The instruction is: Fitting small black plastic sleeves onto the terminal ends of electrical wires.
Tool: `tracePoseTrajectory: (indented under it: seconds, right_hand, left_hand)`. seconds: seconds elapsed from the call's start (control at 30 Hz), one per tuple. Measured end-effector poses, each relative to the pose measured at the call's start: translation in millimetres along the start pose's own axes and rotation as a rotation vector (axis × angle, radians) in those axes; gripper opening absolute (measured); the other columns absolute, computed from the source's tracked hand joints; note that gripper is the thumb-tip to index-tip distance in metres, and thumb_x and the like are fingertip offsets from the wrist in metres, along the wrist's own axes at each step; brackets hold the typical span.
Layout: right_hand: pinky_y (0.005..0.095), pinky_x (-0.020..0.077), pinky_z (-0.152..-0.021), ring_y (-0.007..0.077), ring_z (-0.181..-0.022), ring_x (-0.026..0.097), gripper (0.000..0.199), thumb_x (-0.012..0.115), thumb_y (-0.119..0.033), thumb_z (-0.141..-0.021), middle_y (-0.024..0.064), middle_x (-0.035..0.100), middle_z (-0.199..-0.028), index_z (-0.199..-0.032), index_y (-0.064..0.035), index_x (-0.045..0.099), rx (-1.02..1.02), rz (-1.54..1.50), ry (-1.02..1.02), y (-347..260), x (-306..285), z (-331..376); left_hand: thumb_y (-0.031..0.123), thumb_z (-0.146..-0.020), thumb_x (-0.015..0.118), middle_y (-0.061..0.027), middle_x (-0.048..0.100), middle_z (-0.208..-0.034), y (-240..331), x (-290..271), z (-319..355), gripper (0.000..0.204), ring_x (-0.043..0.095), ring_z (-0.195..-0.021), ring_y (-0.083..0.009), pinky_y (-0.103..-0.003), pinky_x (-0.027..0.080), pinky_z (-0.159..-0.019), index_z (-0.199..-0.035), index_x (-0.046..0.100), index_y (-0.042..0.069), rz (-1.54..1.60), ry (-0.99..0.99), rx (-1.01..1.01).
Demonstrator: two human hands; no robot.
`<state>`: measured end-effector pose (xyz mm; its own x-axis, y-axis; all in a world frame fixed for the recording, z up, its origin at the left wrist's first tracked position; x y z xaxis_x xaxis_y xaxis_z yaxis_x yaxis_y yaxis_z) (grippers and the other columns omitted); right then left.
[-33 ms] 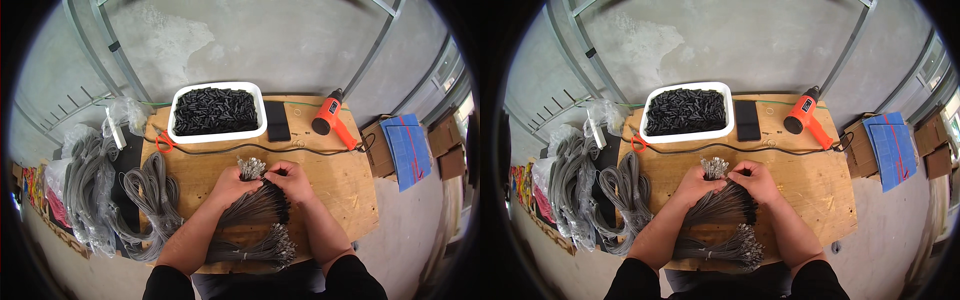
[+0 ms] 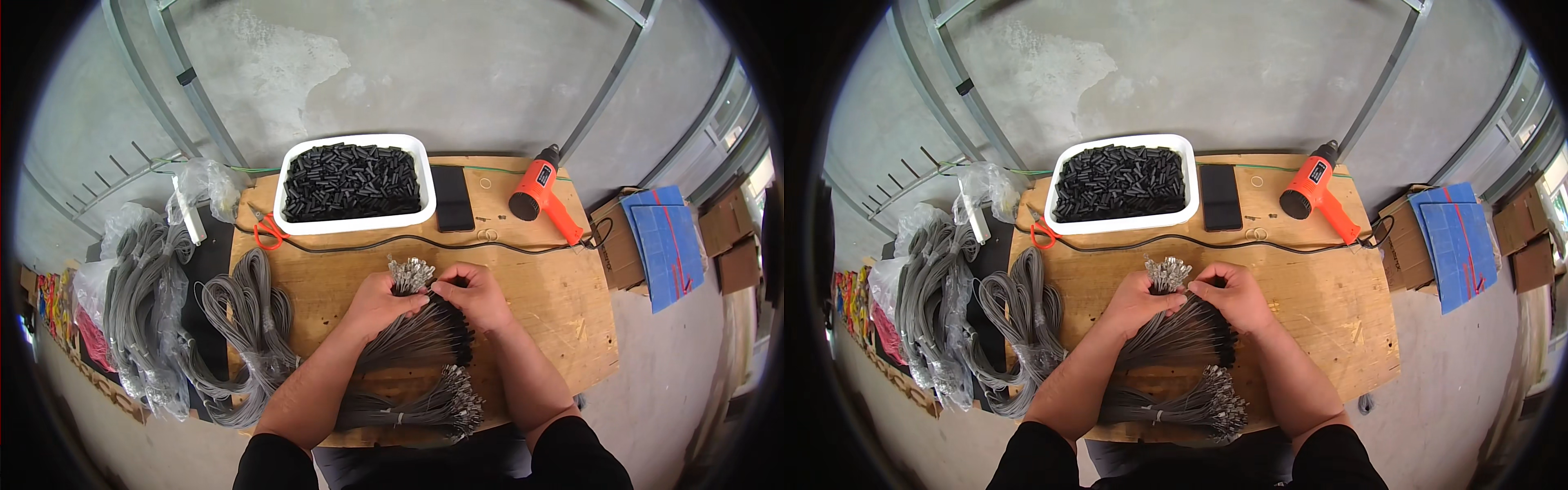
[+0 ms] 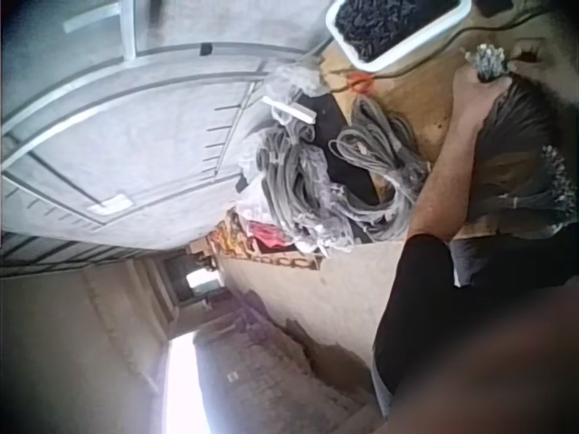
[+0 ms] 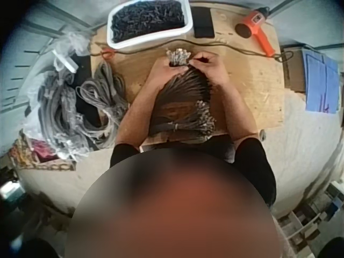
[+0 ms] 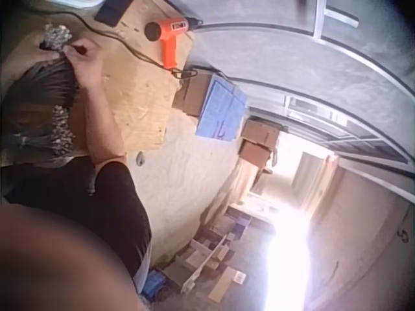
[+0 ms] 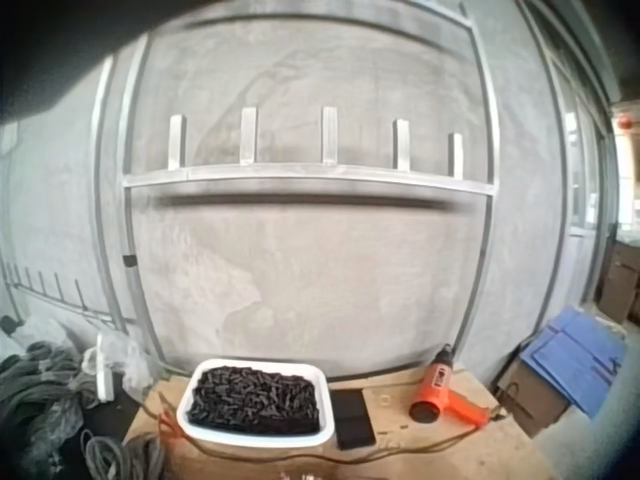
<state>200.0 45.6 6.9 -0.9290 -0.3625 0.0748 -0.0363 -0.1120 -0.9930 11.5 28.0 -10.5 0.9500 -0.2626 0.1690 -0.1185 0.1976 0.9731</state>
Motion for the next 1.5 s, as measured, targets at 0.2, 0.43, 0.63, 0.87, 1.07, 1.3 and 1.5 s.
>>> tracePoseTrajectory:
  seconds: [0.2,0.43,0.63,0.87,1.07,1.3,1.5]
  right_hand:
    - [0.0208,0.0434,-0.06,0.0084,-0.064,0.053,0.008,0.066,-0.009,-0.093,0.0037,0.063,-0.082,-0.096,-0.002,0.064,0.103,-0.389,-0.14,4,-18,-3]
    - [0.0228,0.0427,-0.063,0.0131,-0.08,0.055,0.01,0.055,-0.007,-0.099,0.0096,0.062,-0.102,-0.106,-0.0021,0.06,0.179,-0.842,0.099,3,-21,-10]
    - [0.0198,0.0346,-0.053,0.0096,-0.068,0.049,0.013,0.054,-0.01,-0.102,0.0054,0.063,-0.093,-0.11,-0.0026,0.06,0.146,-0.704,-0.042,2,-17,-8]
    - [0.0198,0.032,-0.047,0.0096,-0.06,0.044,0.021,0.049,-0.025,-0.106,0.0068,0.063,-0.089,-0.106,-0.0057,0.058,0.162,-0.778,0.022,7,-23,-6]
    - [0.0231,0.0387,-0.053,0.0151,-0.071,0.05,0.031,0.042,-0.023,-0.106,0.0123,0.062,-0.097,-0.117,0.0007,0.058,0.227,-0.909,0.069,1,-21,-7]
    - [0.0223,0.0412,-0.057,0.0146,-0.075,0.05,0.03,0.039,-0.011,-0.105,0.0149,0.063,-0.108,-0.127,0.0027,0.054,0.157,-0.827,0.033,0,-20,-9]
    - [0.0183,0.038,-0.054,0.0111,-0.073,0.048,0.022,0.044,-0.008,-0.103,0.0143,0.065,-0.111,-0.121,-0.0004,0.055,0.131,-0.858,0.08,10,-29,-11]
  left_hand:
    - [0.008,-0.089,0.072,-0.0023,0.064,-0.074,-3,0,-1,0.011,0.058,-0.065,-0.009,-0.025,0.047,-0.059,-0.087,0.068,-0.002,0.018,0.023,-0.001]
    - [0.005,-0.09,0.068,-0.0038,0.062,-0.074,5,2,3,0.008,0.057,-0.065,-0.0118,-0.027,0.045,-0.058,-0.089,0.065,-0.002,0.162,0.041,-0.047]
    - [0.004,-0.088,0.071,-0.0072,0.064,-0.079,3,-3,2,0.012,0.06,-0.068,-0.0152,-0.028,0.048,-0.063,-0.094,0.066,-0.004,0.252,0.016,-0.077]
    - [0.006,-0.089,0.072,-0.007,0.064,-0.081,-1,-3,1,0.013,0.06,-0.069,-0.0153,-0.027,0.049,-0.063,-0.096,0.065,-0.004,0.248,0.017,-0.095]
    - [0.005,-0.089,0.071,-0.0066,0.064,-0.081,-2,-3,2,0.013,0.06,-0.069,-0.0146,-0.027,0.048,-0.063,-0.097,0.065,-0.004,0.218,0.02,-0.108]
    - [0.005,-0.089,0.071,-0.0056,0.063,-0.079,1,-1,1,0.012,0.059,-0.068,-0.0137,-0.027,0.048,-0.063,-0.095,0.066,-0.004,0.181,0.003,-0.093]
    - [0.007,-0.09,0.07,-0.0036,0.062,-0.074,1,0,1,0.012,0.057,-0.065,-0.011,-0.027,0.046,-0.058,-0.093,0.067,-0.004,0.168,0.002,-0.044]
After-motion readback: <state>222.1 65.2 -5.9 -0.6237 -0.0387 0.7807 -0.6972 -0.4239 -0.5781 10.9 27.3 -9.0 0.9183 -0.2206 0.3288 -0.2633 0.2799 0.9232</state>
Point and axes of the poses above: each hand's wrist, its own z-axis away from the middle knuckle, its own x-axis out of the palm, y = z × x, the point moved 3 cm from there along -z, towards the middle knuckle
